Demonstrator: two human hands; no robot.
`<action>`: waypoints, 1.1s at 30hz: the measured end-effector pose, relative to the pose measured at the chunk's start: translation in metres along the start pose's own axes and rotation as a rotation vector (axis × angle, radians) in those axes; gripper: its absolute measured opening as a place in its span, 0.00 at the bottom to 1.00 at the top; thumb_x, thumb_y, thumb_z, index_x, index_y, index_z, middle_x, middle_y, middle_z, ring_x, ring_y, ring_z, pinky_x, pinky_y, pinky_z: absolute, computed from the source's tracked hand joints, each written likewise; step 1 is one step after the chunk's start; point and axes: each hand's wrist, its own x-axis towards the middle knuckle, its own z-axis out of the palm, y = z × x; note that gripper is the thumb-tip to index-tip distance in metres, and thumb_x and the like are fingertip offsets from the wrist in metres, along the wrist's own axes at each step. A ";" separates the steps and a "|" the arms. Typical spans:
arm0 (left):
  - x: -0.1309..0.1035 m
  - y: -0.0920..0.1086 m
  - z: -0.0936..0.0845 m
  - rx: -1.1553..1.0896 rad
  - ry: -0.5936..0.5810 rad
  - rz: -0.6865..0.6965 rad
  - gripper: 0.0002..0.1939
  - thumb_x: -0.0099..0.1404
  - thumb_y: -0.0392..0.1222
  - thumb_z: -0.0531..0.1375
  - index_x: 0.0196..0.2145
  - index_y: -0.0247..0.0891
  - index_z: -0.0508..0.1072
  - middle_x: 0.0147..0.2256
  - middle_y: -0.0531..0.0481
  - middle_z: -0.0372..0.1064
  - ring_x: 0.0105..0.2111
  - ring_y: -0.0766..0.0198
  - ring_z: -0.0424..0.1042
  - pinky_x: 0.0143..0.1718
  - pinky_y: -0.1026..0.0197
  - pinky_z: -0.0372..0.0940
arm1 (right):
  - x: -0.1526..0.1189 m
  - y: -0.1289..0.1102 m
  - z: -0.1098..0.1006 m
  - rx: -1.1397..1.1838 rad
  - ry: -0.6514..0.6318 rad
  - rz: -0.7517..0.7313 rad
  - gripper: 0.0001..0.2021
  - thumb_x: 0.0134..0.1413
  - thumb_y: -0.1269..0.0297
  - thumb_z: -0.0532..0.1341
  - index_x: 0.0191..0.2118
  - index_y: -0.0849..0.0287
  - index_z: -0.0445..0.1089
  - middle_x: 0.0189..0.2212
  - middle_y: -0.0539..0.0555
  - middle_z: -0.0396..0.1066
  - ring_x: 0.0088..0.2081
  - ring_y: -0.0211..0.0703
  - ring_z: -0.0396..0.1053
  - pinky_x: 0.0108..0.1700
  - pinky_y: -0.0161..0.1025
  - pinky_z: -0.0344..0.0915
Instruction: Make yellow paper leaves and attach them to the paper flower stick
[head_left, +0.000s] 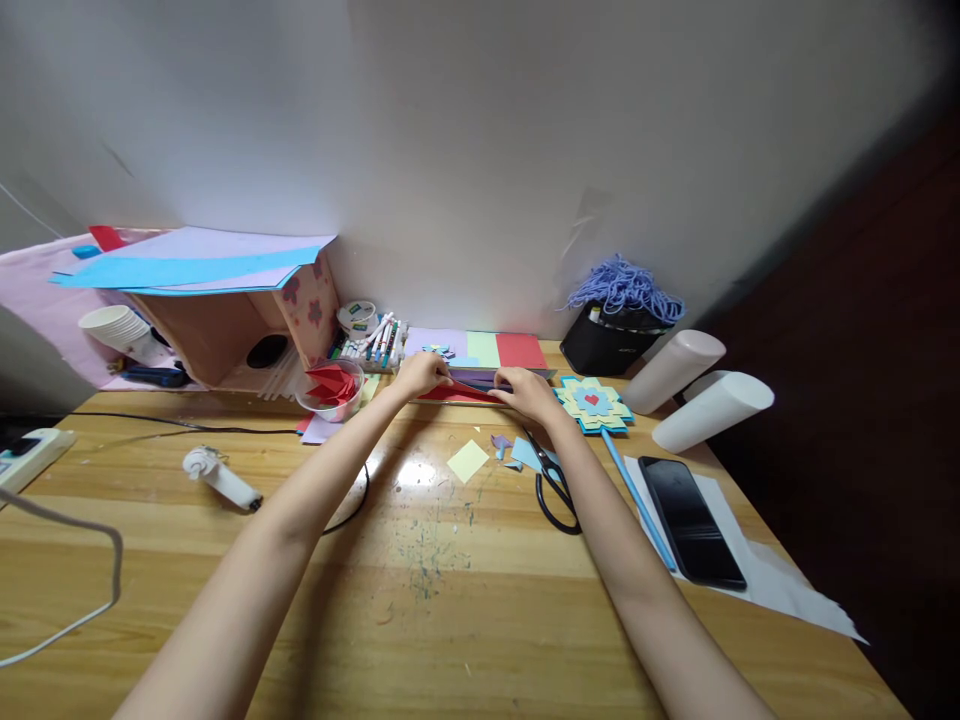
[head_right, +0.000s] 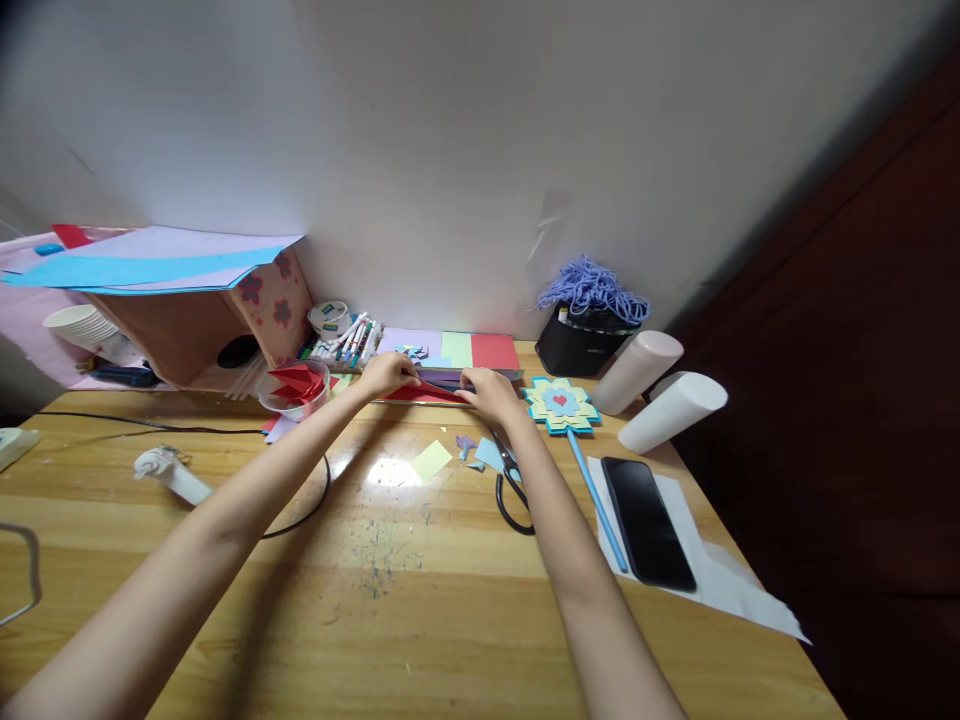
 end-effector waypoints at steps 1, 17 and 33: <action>0.000 0.000 -0.001 0.000 -0.006 -0.001 0.08 0.53 0.46 0.62 0.29 0.42 0.78 0.33 0.48 0.75 0.33 0.59 0.70 0.31 0.63 0.58 | 0.000 0.000 -0.001 0.003 -0.010 0.004 0.04 0.53 0.63 0.58 0.32 0.57 0.67 0.31 0.52 0.72 0.33 0.41 0.67 0.34 0.34 0.59; 0.008 0.000 -0.008 0.008 0.004 -0.013 0.14 0.62 0.44 0.53 0.32 0.36 0.76 0.36 0.44 0.73 0.34 0.59 0.70 0.34 0.63 0.58 | 0.000 -0.001 0.001 -0.050 -0.025 0.051 0.08 0.48 0.74 0.56 0.33 0.53 0.65 0.30 0.48 0.73 0.32 0.40 0.69 0.31 0.32 0.54; -0.003 -0.001 -0.008 -0.014 -0.105 0.064 0.19 0.56 0.54 0.58 0.38 0.37 0.73 0.40 0.44 0.70 0.40 0.56 0.68 0.40 0.62 0.59 | 0.002 -0.002 0.000 -0.044 0.133 0.172 0.03 0.48 0.70 0.57 0.29 0.55 0.66 0.29 0.50 0.73 0.33 0.41 0.68 0.30 0.33 0.54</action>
